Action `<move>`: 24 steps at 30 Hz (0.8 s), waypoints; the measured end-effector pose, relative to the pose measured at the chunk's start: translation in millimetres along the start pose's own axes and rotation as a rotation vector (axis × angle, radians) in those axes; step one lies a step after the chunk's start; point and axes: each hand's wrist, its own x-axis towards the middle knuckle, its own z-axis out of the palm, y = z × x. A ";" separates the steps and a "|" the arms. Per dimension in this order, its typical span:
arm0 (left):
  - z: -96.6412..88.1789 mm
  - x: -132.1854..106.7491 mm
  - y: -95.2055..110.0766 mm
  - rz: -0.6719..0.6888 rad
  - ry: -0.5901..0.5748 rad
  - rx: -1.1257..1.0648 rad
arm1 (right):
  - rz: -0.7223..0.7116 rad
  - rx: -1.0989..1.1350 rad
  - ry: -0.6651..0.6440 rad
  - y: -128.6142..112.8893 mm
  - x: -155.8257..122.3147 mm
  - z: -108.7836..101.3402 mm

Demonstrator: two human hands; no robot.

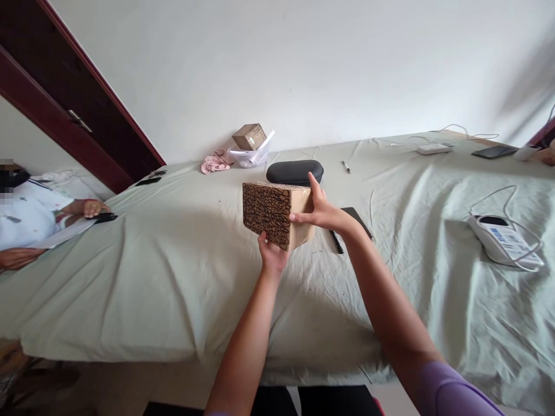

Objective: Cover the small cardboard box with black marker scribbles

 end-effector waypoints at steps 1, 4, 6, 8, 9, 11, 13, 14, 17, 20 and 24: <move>0.4 -0.4 -0.2 -0.001 -0.004 -0.005 | 0.014 -0.010 0.021 -1.2 -0.8 0.6; 0.9 -0.8 -0.2 -0.009 -0.021 0.015 | 0.057 -0.015 0.031 -5.4 -3.9 -0.5; 0.1 -0.3 0.0 -0.012 -0.054 0.052 | 0.057 -0.018 0.040 -7.0 -5.1 -1.2; -1.3 1.0 0.1 -0.003 -0.105 0.103 | 0.049 -0.017 0.057 -7.8 -5.1 -0.5; -1.9 2.0 0.0 0.007 -0.130 0.131 | 0.048 -0.016 0.070 -8.3 -4.9 0.4; -2.5 4.6 -0.6 0.026 -0.166 0.180 | 0.068 -0.016 0.103 -10.6 -5.1 3.3; -1.8 7.5 -1.6 0.016 -0.182 0.206 | 0.116 -0.022 0.152 -14.5 -6.1 7.1; -1.2 8.9 -2.1 -0.005 -0.181 0.210 | 0.144 -0.027 0.174 -16.8 -6.9 9.2; 0.4 11.4 -2.9 -0.101 -0.152 0.205 | 0.208 -0.040 0.235 -23.2 -9.1 13.8; -2.9 12.1 -0.1 -0.139 -0.160 0.184 | 0.229 -0.043 0.256 -26.3 -10.9 10.1; -16.4 14.1 12.5 0.050 -0.119 0.176 | 0.216 -0.071 0.164 -28.1 -16.7 -10.6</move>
